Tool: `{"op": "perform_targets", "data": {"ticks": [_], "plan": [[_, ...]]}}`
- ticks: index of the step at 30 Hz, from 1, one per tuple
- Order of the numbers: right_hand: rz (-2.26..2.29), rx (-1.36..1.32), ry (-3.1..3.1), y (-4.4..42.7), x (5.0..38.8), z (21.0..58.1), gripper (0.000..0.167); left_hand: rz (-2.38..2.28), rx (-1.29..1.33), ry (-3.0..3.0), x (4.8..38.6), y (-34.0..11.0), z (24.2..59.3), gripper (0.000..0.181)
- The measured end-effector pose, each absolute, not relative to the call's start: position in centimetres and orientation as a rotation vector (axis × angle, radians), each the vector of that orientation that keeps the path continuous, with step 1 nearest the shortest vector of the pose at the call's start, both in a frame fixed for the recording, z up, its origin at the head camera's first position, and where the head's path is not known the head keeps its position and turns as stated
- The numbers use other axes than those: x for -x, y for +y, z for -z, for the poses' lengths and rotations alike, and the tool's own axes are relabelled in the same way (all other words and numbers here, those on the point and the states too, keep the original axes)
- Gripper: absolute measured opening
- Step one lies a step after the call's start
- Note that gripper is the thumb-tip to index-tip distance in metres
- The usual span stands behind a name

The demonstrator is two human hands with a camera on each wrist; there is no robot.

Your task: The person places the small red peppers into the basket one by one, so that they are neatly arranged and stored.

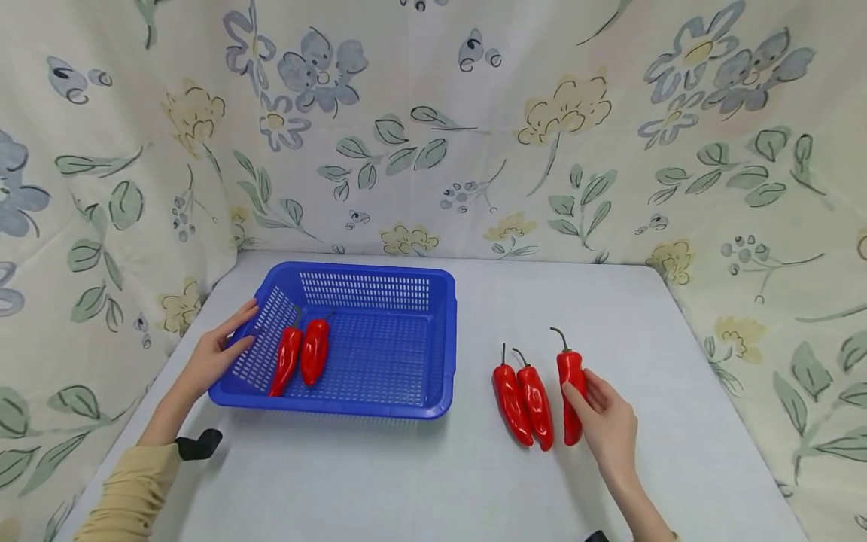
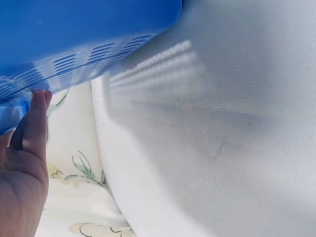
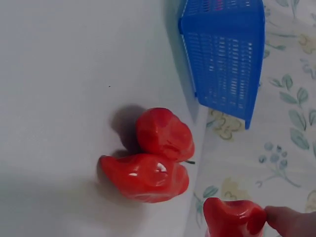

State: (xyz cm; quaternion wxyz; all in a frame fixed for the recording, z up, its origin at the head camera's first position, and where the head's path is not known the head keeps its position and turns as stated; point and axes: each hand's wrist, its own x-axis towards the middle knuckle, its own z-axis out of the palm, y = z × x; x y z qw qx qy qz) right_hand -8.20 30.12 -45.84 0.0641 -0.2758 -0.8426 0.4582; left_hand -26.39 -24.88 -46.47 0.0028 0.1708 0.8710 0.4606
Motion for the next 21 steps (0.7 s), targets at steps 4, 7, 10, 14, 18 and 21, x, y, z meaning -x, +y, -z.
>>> {"op": "perform_targets", "data": {"ticks": [4,7,10,14,18,21], "plan": [[-1.391,0.849,-2.562,29.1,8.0,43.8,0.068,-1.439,-0.529,2.734,26.4,-25.0,46.6,0.055],[-1.389,0.839,-2.553,28.8,8.0,43.1,0.066,-1.445,-0.531,2.729,26.2,-24.9,46.2,0.055],[-1.400,0.841,-2.530,28.7,8.0,42.7,0.066,-1.454,-0.535,2.720,25.7,-24.4,45.3,0.053],[-1.418,0.858,-2.502,28.4,8.0,42.2,0.066,-1.470,-0.535,2.708,25.5,-24.3,44.9,0.053],[-1.417,0.852,-2.491,28.2,8.0,41.8,0.067,-1.464,-0.528,2.715,26.1,-24.8,46.0,0.054],[-1.412,0.849,-2.482,28.1,8.0,41.5,0.066,-1.459,-0.520,2.718,26.3,-25.1,46.5,0.054]]}}
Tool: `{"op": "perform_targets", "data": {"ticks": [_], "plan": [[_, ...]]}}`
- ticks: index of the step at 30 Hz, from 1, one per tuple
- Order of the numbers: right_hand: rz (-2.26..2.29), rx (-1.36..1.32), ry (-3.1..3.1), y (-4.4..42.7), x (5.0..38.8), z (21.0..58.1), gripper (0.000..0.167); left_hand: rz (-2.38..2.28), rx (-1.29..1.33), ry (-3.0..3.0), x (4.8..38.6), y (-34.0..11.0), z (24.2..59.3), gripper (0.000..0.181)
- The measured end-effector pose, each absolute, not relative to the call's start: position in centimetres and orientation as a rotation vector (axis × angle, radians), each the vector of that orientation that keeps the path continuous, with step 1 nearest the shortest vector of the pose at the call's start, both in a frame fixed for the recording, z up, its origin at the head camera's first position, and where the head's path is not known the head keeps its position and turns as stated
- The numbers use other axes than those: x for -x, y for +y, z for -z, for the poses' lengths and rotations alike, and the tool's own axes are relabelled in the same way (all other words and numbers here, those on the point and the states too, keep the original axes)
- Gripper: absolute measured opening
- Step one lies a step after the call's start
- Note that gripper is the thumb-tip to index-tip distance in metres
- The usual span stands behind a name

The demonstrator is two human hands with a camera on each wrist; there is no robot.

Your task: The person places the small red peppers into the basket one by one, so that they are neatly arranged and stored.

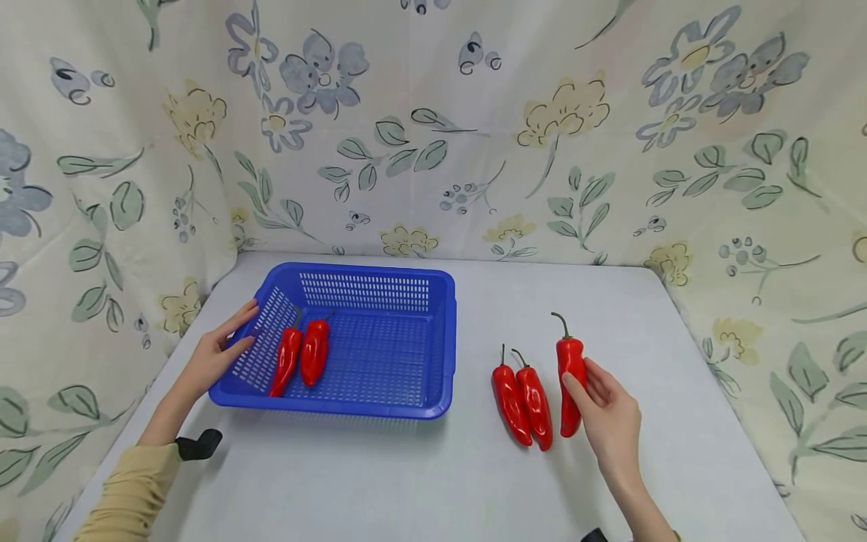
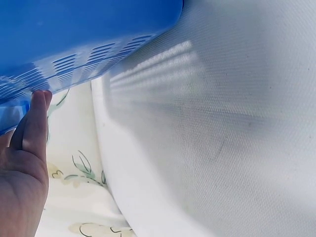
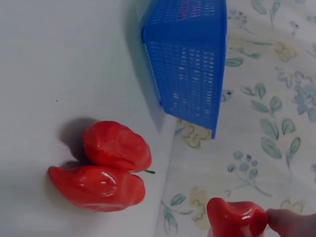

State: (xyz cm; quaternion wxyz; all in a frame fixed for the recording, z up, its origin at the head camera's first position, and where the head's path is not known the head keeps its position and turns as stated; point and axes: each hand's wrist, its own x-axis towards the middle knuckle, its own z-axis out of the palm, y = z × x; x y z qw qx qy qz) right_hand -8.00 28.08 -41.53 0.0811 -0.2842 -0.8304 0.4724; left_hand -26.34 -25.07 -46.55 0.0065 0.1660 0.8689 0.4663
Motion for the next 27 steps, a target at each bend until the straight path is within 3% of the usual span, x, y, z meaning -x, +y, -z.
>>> {"op": "perform_targets", "data": {"ticks": [27], "plan": [[-1.641,0.505,-2.411,22.4,11.5,39.1,0.060,-1.464,-0.536,2.715,26.6,-25.2,46.8,0.055]]}}
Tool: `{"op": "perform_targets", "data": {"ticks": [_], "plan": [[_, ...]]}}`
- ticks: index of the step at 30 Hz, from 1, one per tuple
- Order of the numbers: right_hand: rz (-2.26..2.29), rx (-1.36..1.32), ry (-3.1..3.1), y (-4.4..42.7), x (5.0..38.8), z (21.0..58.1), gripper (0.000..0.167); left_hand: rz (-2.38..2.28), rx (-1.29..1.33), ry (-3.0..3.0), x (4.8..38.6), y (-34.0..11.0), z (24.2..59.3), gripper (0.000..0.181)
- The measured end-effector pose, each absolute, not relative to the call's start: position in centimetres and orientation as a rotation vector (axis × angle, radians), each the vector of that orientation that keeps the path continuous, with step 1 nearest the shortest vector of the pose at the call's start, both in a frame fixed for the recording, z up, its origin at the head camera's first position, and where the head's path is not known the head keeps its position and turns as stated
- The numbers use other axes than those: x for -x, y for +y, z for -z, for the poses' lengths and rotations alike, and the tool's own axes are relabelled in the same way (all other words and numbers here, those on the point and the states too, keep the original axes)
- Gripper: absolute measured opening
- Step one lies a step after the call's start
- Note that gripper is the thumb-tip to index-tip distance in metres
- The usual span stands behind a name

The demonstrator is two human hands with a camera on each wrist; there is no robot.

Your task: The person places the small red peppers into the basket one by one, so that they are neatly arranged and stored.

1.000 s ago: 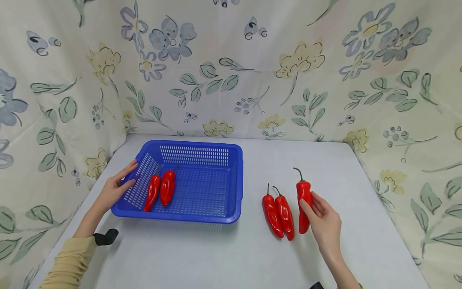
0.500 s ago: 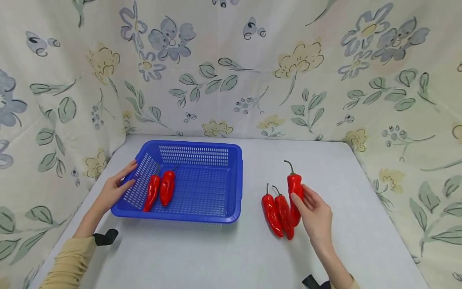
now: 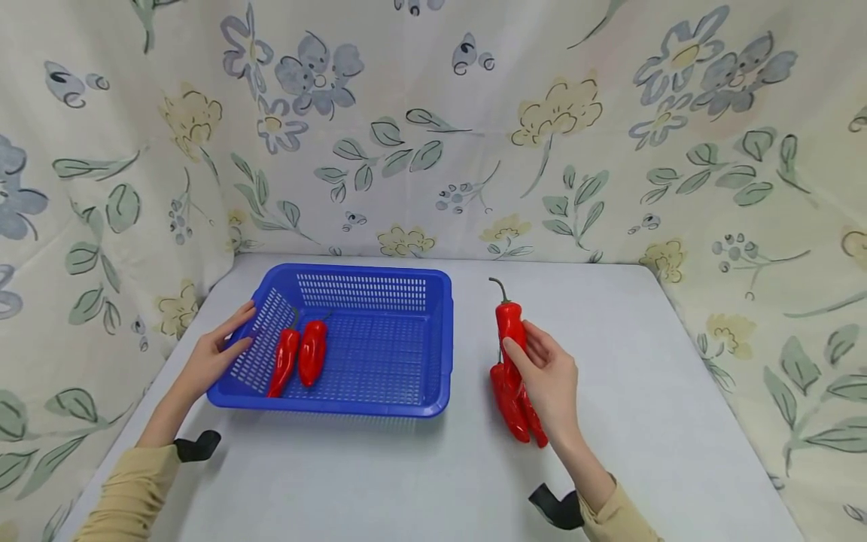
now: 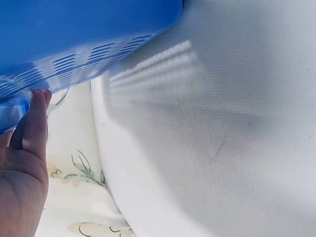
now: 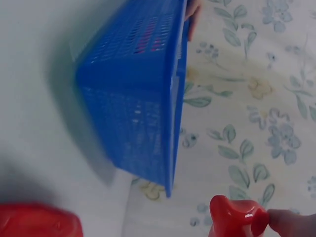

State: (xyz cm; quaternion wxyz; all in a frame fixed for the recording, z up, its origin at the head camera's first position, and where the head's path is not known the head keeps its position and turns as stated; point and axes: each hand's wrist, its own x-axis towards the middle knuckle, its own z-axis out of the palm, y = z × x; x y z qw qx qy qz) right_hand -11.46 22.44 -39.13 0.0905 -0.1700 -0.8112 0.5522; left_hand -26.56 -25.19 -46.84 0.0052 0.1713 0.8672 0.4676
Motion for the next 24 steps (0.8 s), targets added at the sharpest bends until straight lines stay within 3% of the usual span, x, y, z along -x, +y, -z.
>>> {"op": "perform_targets", "data": {"ticks": [24], "plan": [[-1.963,0.320,-2.269,14.3,15.5,39.6,0.052,-1.451,-0.524,2.724,26.5,-25.2,46.8,0.055]]}}
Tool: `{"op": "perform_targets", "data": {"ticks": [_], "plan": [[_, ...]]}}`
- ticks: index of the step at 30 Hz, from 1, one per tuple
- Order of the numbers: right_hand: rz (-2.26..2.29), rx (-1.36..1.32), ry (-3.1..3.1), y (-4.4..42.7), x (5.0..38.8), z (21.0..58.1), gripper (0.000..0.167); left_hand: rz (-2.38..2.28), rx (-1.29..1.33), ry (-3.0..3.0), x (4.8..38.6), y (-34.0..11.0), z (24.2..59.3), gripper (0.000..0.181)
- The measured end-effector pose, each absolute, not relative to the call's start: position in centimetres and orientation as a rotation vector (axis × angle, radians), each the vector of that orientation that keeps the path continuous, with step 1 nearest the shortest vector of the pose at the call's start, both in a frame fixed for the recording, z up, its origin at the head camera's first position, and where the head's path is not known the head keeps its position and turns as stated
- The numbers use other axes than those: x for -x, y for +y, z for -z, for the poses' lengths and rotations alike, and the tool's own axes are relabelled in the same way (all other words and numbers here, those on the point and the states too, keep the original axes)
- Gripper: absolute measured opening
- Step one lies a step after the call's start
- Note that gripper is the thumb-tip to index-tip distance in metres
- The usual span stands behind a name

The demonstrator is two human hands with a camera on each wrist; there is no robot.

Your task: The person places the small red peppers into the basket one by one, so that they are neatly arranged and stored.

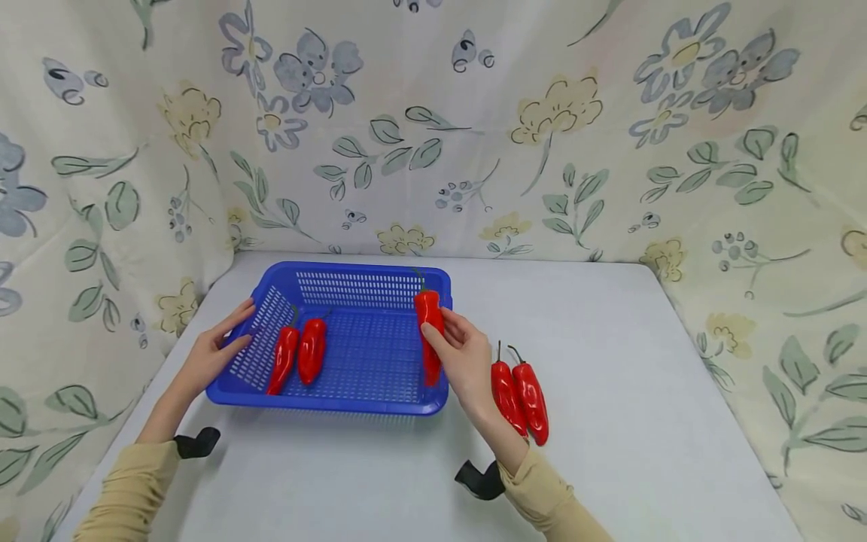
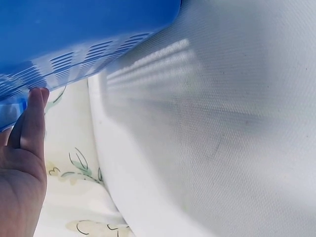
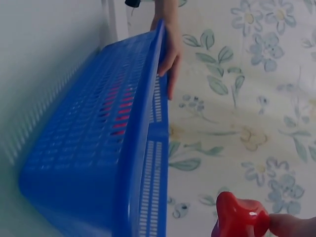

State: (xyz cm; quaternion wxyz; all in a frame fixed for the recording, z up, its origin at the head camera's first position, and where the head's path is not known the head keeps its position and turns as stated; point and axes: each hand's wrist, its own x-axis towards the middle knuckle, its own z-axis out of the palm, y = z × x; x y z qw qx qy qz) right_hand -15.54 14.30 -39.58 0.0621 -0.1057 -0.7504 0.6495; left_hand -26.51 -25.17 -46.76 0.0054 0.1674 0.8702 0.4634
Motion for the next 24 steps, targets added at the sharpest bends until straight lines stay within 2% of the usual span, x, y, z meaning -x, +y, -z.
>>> {"op": "perform_targets", "data": {"ticks": [14,24], "plan": [[-2.103,0.258,-2.193,8.8,17.2,38.7,0.048,-1.365,-0.525,2.770,26.5,-25.6,46.9,0.052],[-2.222,0.259,-2.160,4.4,18.7,39.8,0.050,-1.378,-0.555,2.772,26.6,-25.5,47.0,0.052]]}}
